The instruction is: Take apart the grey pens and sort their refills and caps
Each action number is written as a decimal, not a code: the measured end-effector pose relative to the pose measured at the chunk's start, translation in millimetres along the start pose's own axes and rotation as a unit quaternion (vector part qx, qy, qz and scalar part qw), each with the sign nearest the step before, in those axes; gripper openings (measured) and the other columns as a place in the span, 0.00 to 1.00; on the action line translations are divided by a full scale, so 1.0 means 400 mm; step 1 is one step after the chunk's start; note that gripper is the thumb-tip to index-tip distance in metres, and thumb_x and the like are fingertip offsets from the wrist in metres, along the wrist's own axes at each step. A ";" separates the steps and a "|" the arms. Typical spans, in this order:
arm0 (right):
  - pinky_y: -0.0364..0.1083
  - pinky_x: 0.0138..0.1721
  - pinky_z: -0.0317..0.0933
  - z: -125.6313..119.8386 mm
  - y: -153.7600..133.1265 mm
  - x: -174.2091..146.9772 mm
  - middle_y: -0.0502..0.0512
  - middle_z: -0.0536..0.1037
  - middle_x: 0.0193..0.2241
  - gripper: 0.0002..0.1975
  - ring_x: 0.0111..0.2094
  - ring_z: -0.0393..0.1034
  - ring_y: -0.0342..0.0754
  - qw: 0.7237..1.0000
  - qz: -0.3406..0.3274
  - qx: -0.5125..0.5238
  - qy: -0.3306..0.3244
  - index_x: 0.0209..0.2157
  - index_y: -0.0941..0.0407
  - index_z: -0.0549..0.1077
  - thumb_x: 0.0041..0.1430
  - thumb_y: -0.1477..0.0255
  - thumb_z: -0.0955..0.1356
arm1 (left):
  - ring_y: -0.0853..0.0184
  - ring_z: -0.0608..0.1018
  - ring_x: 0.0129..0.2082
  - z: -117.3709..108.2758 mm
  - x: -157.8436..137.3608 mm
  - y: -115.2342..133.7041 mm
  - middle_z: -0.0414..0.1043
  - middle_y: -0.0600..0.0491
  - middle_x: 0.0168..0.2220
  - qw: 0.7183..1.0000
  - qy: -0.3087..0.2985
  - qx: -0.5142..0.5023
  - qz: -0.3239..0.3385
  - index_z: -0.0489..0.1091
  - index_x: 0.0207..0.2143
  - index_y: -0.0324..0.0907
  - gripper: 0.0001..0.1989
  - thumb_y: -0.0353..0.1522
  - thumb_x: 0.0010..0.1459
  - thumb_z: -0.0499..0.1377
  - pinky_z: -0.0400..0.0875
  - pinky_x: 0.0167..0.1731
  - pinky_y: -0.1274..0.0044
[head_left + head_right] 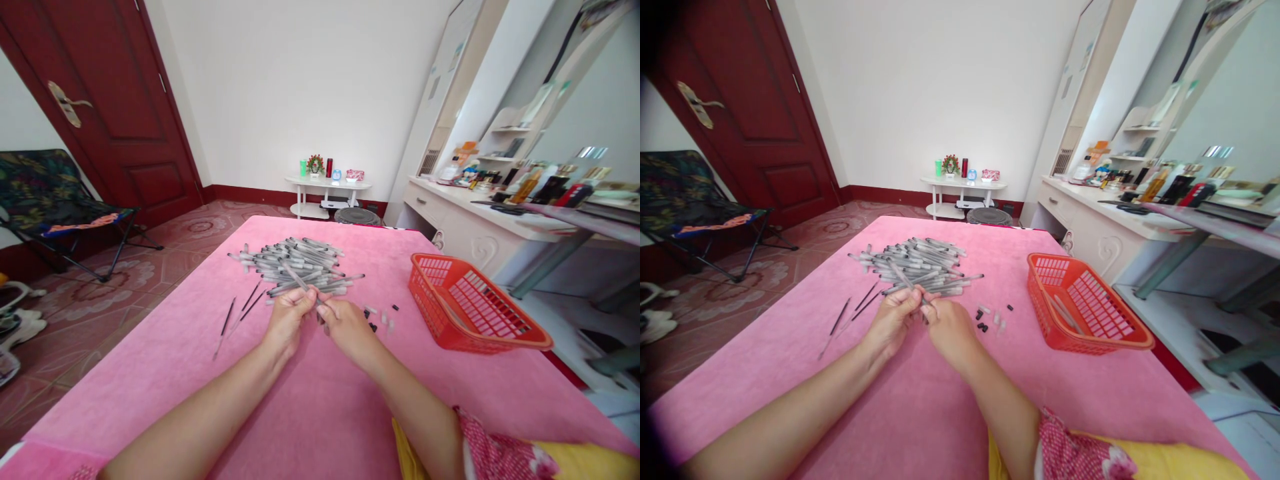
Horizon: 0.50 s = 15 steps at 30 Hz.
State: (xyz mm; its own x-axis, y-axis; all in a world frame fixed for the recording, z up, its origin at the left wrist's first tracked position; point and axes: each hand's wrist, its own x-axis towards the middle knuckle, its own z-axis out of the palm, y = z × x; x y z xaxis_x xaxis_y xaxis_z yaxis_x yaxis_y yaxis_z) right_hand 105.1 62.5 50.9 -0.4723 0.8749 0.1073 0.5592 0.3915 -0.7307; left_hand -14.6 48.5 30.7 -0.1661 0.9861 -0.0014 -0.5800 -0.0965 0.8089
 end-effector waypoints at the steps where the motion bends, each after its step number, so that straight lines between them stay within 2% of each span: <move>1: 0.43 0.27 0.53 -0.001 -0.004 -0.004 0.54 0.72 0.22 0.11 0.24 0.66 0.45 0.995 -0.014 -0.089 0.036 0.28 0.57 0.68 0.58 0.69 0.58 | 0.71 0.73 0.23 0.003 -0.002 -0.002 0.74 0.51 0.25 1.000 0.004 -0.005 0.004 0.72 0.26 0.35 0.12 0.34 0.40 0.67 0.64 0.24 0.81; 3: 0.45 0.29 0.52 -0.002 -0.015 -0.016 0.58 0.75 0.26 0.11 0.28 0.68 0.49 0.974 -0.014 -0.213 0.081 0.36 0.57 0.69 0.59 0.70 0.58 | 0.73 0.73 0.23 0.011 -0.006 -0.003 0.74 0.52 0.25 1.000 0.018 -0.019 0.009 0.71 0.26 0.35 0.12 0.33 0.40 0.67 0.65 0.25 0.82; 4: 0.45 0.29 0.52 -0.002 -0.020 -0.021 0.60 0.75 0.27 0.12 0.28 0.69 0.50 0.966 -0.008 -0.243 0.091 0.39 0.57 0.69 0.59 0.69 0.58 | 0.73 0.73 0.23 0.014 -0.007 -0.003 0.74 0.52 0.25 0.999 0.025 -0.027 0.010 0.71 0.26 0.35 0.11 0.32 0.40 0.67 0.66 0.26 0.82; 6: 0.45 0.30 0.52 -0.002 -0.027 -0.025 0.60 0.74 0.26 0.12 0.28 0.68 0.49 0.968 0.004 -0.232 0.098 0.38 0.57 0.69 0.59 0.69 0.57 | 0.74 0.73 0.23 0.017 -0.008 0.000 0.74 0.53 0.25 0.999 0.025 -0.034 0.004 0.71 0.26 0.35 0.11 0.32 0.41 0.67 0.66 0.26 0.83; 8: 0.43 0.28 0.52 -0.005 -0.029 -0.022 0.56 0.71 0.22 0.12 0.24 0.65 0.46 0.993 0.022 -0.101 0.056 0.31 0.58 0.67 0.59 0.67 0.58 | 0.74 0.74 0.23 0.015 -0.008 0.006 0.73 0.54 0.25 0.999 0.001 -0.038 -0.007 0.70 0.27 0.36 0.10 0.33 0.43 0.66 0.67 0.25 0.83; 10: 0.41 0.23 0.50 -0.013 -0.027 -0.014 0.49 0.62 0.15 0.17 0.16 0.56 0.41 0.997 0.041 0.063 -0.034 0.24 0.56 0.61 0.60 0.62 0.55 | 0.72 0.75 0.25 0.010 -0.005 0.014 0.73 0.54 0.26 0.998 -0.035 -0.046 -0.018 0.70 0.30 0.37 0.10 0.34 0.46 0.64 0.68 0.25 0.82; 12: 0.40 0.17 0.46 -0.025 -0.025 -0.006 0.43 0.51 0.11 0.20 0.11 0.43 0.39 0.960 0.061 0.224 -0.157 0.21 0.54 0.54 0.60 0.57 0.51 | 0.70 0.76 0.28 0.003 -0.003 0.023 0.73 0.54 0.27 0.996 -0.062 -0.057 -0.029 0.70 0.33 0.39 0.11 0.34 0.47 0.64 0.69 0.25 0.81; 15: 0.39 0.13 0.39 -0.033 -0.023 0.000 0.39 0.45 0.10 0.20 0.10 0.33 0.38 0.869 0.087 0.396 -0.282 0.22 0.53 0.50 0.59 0.54 0.50 | 0.69 0.77 0.27 -0.004 -0.001 0.028 0.73 0.55 0.26 0.996 -0.066 -0.055 -0.039 0.69 0.32 0.39 0.12 0.33 0.45 0.65 0.70 0.22 0.81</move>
State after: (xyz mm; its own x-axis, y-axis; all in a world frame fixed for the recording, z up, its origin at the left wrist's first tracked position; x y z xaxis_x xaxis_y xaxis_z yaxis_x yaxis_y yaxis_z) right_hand 108.9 62.8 66.7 -0.8120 0.5338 -0.2358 0.1162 -0.2480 -0.9618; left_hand -22.3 46.9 38.9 -0.0156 0.9996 0.0218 -0.6724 -0.0266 0.7397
